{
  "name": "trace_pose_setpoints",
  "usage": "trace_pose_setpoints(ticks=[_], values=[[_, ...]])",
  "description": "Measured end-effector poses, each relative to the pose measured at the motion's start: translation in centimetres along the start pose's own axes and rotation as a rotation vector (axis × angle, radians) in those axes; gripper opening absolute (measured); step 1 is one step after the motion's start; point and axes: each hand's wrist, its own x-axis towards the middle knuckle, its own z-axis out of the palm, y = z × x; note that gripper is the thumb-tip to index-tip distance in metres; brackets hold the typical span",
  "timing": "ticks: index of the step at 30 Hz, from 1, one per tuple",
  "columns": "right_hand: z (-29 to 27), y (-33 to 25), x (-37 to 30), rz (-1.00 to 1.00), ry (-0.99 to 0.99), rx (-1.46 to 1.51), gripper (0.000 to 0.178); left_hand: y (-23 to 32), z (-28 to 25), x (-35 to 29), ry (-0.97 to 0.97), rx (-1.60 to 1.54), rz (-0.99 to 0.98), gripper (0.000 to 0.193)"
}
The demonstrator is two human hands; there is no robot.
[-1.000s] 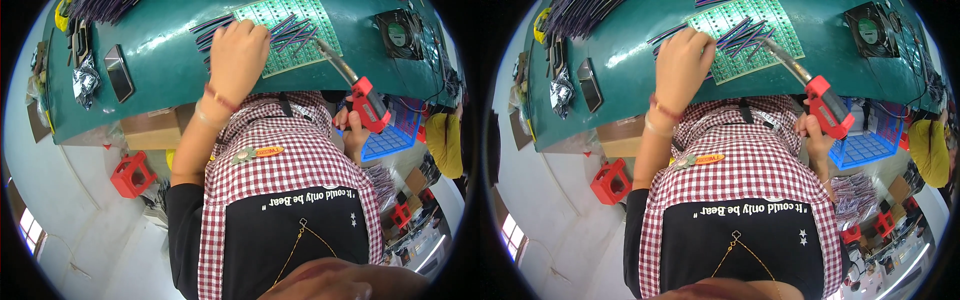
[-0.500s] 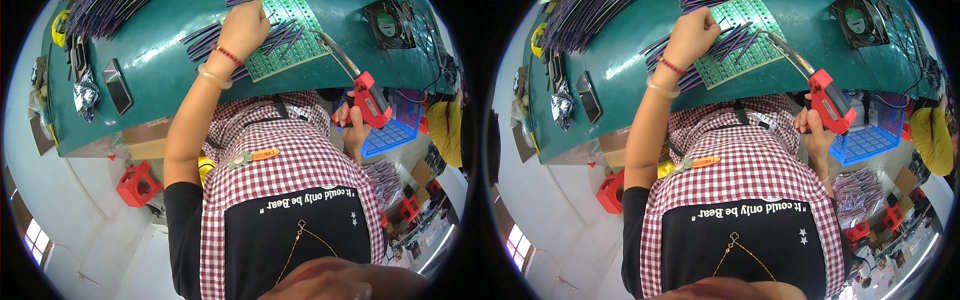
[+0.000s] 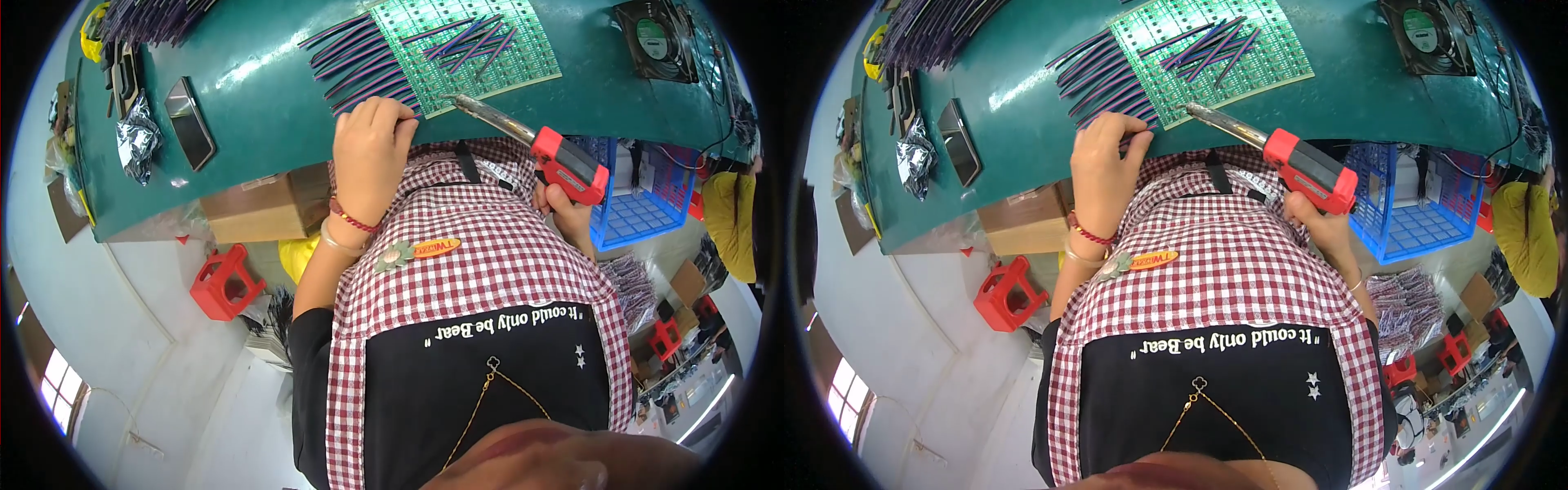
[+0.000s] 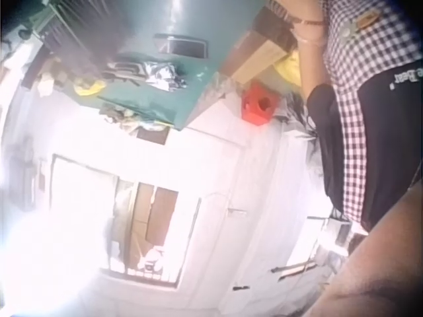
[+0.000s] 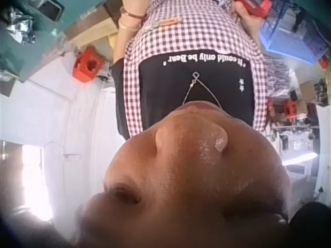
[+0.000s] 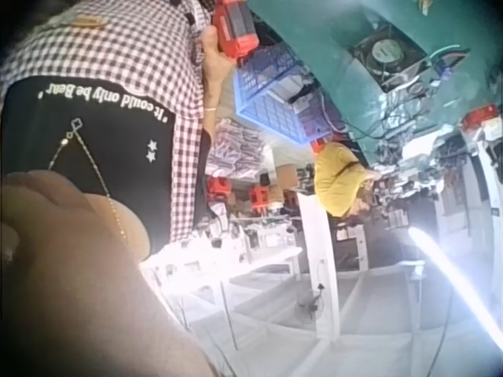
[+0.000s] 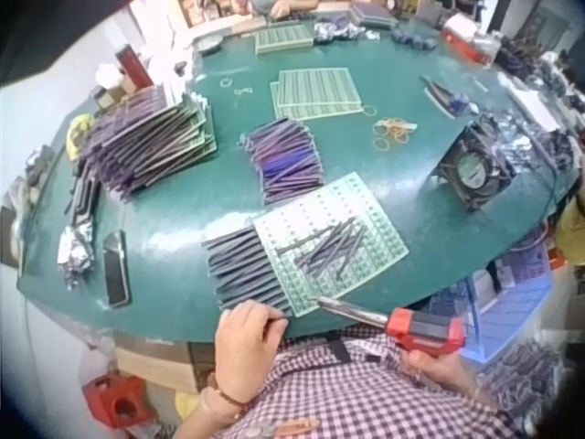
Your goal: The person aligns ribbon cable wires onto a circuit board and solders them in place using a soldering iron.
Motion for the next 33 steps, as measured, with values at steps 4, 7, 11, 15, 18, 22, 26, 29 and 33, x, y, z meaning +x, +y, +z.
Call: trace_pose_setpoints(ticks=[4,7,11,15,18,22,26,29,33], values=[[0.3,0.6,0.0,0.057,0.018,-0.022,0.022,-0.3,1.3,-0.2,0.033,-0.002,0.01,0.013],[0.5,0.8,-0.1,0.054,0.021,-0.039,0.02,-0.7,1.9,0.0,-0.003,0.01,0.037,0.013],[0.3,1.1,-0.3,0.107,0.016,-0.052,0.023,-0.5,1.6,0.1,-0.017,0.026,0.011,0.012],[0.3,1.8,-0.2,0.001,0.032,-0.111,0.028,-0.4,1.6,0.2,-0.039,0.027,-0.003,0.012],[-0.3,2.3,-0.3,0.018,0.005,-0.111,0.032,-0.4,1.6,0.1,-0.036,0.027,-0.015,0.012],[0.4,1.6,-0.2,0.004,-0.015,-0.154,0.032,-0.1,1.3,0.5,-0.047,0.007,-0.012,0.013],[0.5,1.1,-0.4,0.01,-0.037,-0.237,0.032,-0.1,1.1,0.5,-0.057,0.014,-0.01,0.013],[0.2,0.9,-0.9,-0.015,-0.026,-0.229,0.033,-0.1,1.2,0.6,-0.051,0.014,-0.009,0.013],[0.7,0.7,-0.5,-0.058,-0.015,-0.213,0.033,-0.1,1.4,0.6,-0.045,0.018,-0.016,0.013]])
